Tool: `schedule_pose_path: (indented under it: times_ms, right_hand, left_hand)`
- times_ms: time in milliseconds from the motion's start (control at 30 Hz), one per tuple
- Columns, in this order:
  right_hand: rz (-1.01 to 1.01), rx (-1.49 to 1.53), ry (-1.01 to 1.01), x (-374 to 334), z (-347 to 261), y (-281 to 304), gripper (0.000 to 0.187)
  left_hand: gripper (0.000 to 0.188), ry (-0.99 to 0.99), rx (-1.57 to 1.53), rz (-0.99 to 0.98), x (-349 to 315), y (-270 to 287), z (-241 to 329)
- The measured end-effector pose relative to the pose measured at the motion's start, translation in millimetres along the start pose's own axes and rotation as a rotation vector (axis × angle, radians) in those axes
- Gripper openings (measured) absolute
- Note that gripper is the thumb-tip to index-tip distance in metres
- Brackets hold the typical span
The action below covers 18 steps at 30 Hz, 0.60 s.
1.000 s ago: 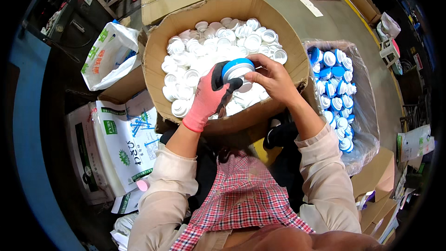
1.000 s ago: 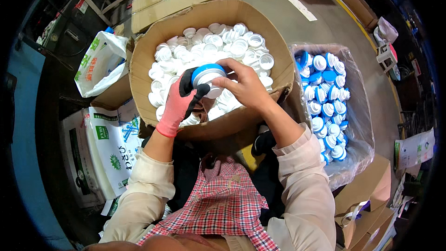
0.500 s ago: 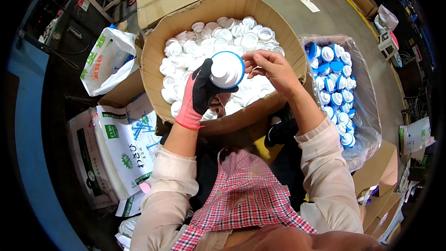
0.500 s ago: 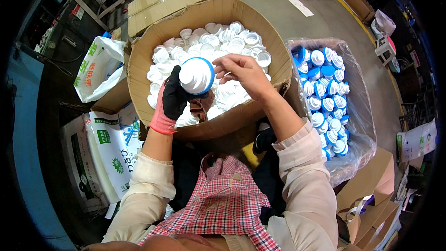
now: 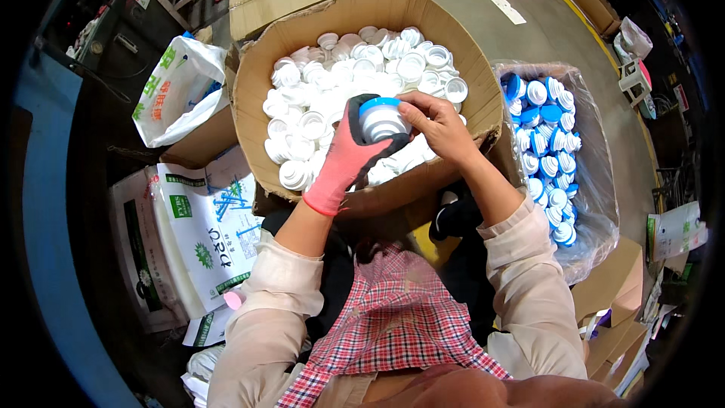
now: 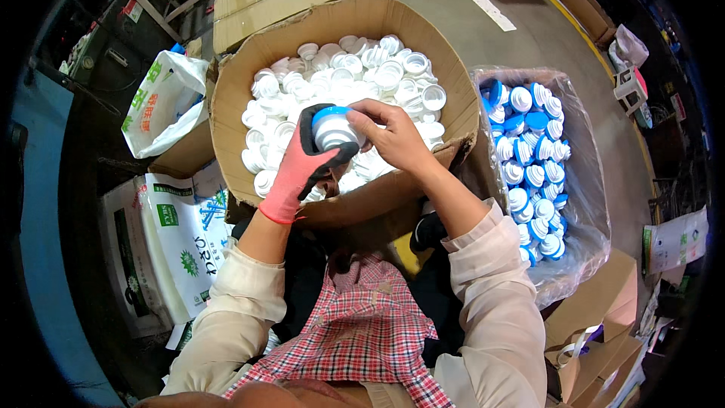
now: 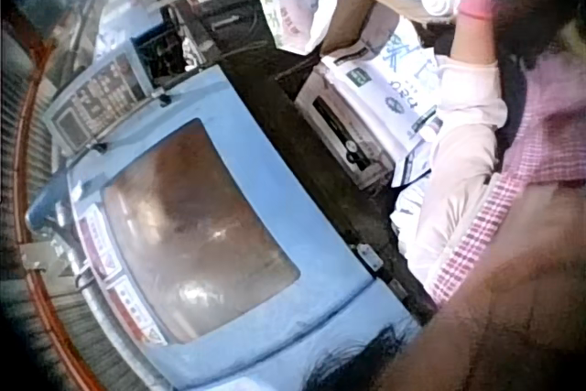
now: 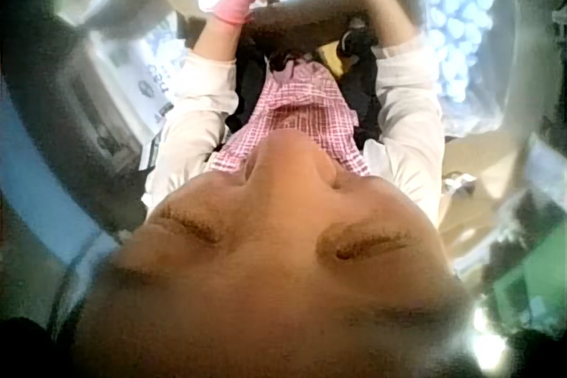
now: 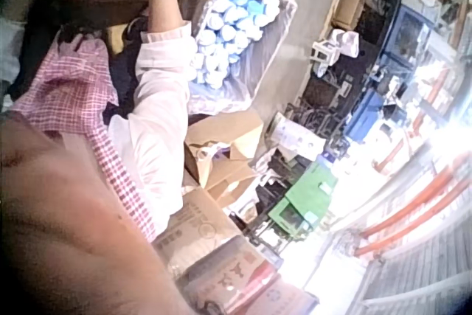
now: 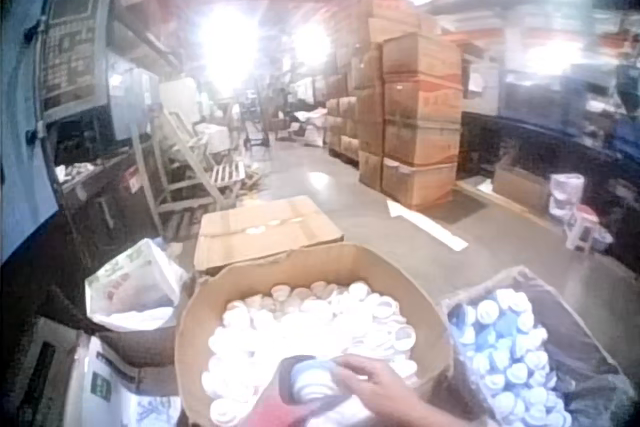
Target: The person picks white plastic caps from a cardboard box and blue plastic rings from a nearby container, then presses each ring onto a cap by hand. The assembled units are placed into a clear plastic bin. The person repeats this process continuously.
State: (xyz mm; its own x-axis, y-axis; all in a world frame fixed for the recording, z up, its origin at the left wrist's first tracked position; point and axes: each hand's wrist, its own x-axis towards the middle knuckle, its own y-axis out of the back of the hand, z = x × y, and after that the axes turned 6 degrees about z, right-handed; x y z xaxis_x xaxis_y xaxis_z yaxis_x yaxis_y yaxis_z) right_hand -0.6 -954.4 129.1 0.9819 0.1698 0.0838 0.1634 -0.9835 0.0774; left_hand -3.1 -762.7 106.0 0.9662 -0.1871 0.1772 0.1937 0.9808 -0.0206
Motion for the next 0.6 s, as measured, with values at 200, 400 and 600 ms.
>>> schedule_pose_path:
  times_ms: [200, 400, 600]
  right_hand:
    - [0.002, 0.069, -0.119, -1, 4, -6, 0.025]
    - [-0.002, 0.066, -0.099, 2, 6, -10, 0.025]
    - [0.118, 0.167, -0.022, 3, 17, -2, 0.024]
  left_hand:
    - [0.065, 0.034, 0.232, 0.091, -9, -9, 7]
    - [0.07, -0.127, 0.267, 0.099, -11, -8, 1]
    - [0.073, 0.018, 0.06, 0.227, 2, 2, -48]
